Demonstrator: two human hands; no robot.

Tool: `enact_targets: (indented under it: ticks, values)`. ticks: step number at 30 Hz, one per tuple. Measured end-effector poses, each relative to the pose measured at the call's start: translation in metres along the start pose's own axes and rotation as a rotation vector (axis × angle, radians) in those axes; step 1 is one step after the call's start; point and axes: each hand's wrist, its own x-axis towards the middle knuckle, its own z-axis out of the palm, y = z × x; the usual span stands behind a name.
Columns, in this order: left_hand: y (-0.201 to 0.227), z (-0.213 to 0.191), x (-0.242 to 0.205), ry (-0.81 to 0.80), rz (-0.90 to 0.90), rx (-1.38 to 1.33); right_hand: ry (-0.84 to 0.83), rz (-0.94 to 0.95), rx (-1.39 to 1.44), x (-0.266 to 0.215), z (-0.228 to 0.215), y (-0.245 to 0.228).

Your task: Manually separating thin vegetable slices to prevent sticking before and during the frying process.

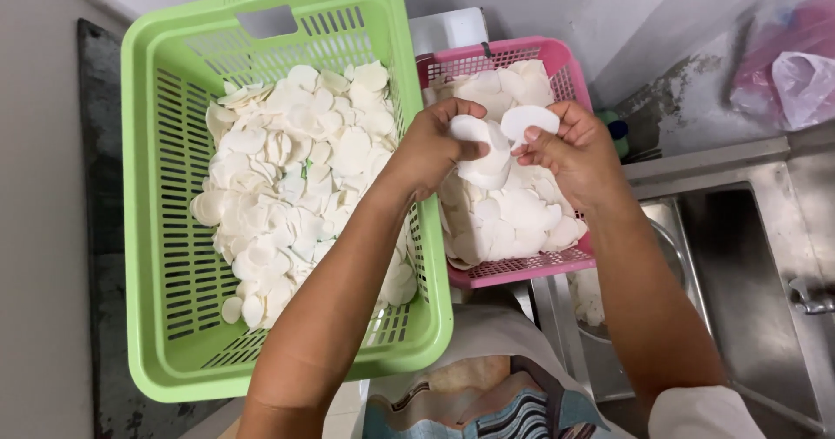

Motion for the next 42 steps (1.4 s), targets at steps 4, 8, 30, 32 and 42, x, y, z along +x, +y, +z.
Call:
enact_targets:
  ticks: [4, 8, 30, 32, 42]
  values:
    - [0.001, -0.006, 0.001, 0.067, 0.01, 0.019, 0.011, 0.003, -0.014, 0.025, -0.005, 0.003]
    - [0.008, -0.005, 0.0, 0.114, 0.015, 0.024, -0.005, 0.124, -0.078, 0.036, 0.0, -0.002]
    - [0.015, -0.002, 0.02, 0.206, 0.075, 0.263, 0.02, -0.099, -0.424, 0.048, -0.009, 0.001]
    - [0.017, 0.003, 0.02, 0.203, 0.066, 0.312, 0.015, -0.071, -0.398, 0.032, 0.004, -0.017]
    - [-0.003, 0.009, 0.034, 0.047, 0.03, 0.283, -0.101, -0.004, -0.336, 0.021, 0.001, -0.012]
